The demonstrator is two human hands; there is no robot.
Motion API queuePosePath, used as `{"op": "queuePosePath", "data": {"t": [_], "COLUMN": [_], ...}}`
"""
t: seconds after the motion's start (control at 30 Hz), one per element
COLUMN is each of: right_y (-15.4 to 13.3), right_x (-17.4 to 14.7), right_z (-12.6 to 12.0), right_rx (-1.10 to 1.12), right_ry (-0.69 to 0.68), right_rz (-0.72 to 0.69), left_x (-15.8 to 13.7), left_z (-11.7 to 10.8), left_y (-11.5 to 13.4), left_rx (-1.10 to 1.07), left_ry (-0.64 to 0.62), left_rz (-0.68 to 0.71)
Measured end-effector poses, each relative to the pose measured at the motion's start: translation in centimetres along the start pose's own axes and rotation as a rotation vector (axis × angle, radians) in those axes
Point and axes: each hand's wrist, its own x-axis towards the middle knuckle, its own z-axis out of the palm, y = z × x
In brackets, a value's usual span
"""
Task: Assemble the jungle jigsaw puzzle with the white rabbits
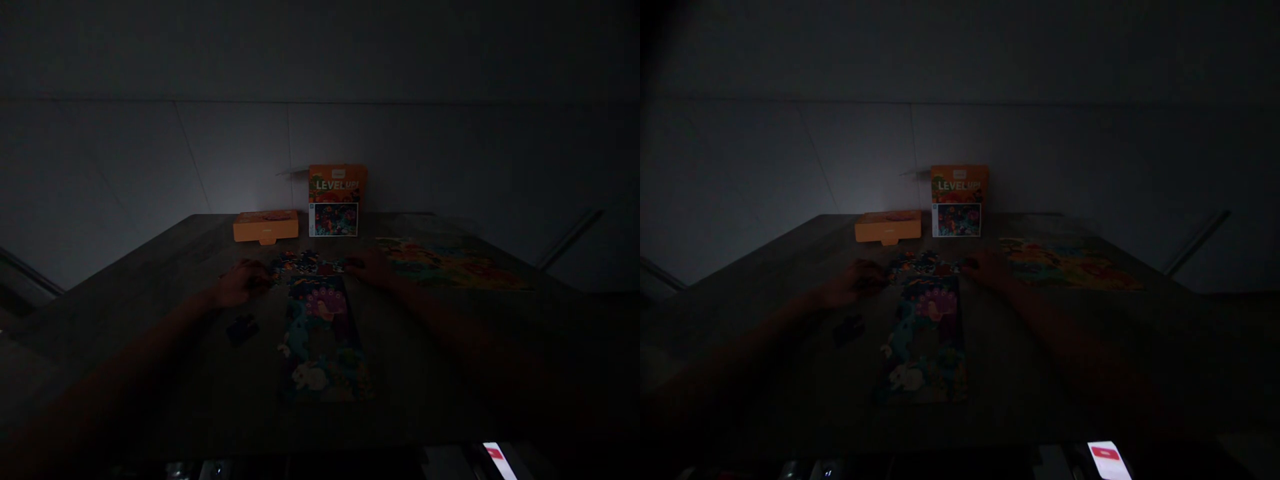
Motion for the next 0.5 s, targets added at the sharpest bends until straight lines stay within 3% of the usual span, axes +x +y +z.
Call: {"op": "queuePosePath", "data": {"t": [0.2, 0.37, 0.5], "right_y": [0.42, -0.3, -0.15], "right_x": [-0.03, -0.38, -0.17], "right_z": [-1.02, -0.68, -0.55], "right_rx": [0.004, 0.061, 0.197], "right_ry": [0.122, -0.035, -0.085], "right_rz": [0.123, 0.007, 0.099], "left_x": [-0.19, -0.21, -0.11], "left_z": [0.03, 0.01, 0.04], "left_y": [-0.09, -0.08, -0.06], "left_rx": [0.008, 0.004, -0.009], "left_ry": [0.003, 0.003, 0.018], "left_rz": [-0.015, -0.022, -0.011]}}
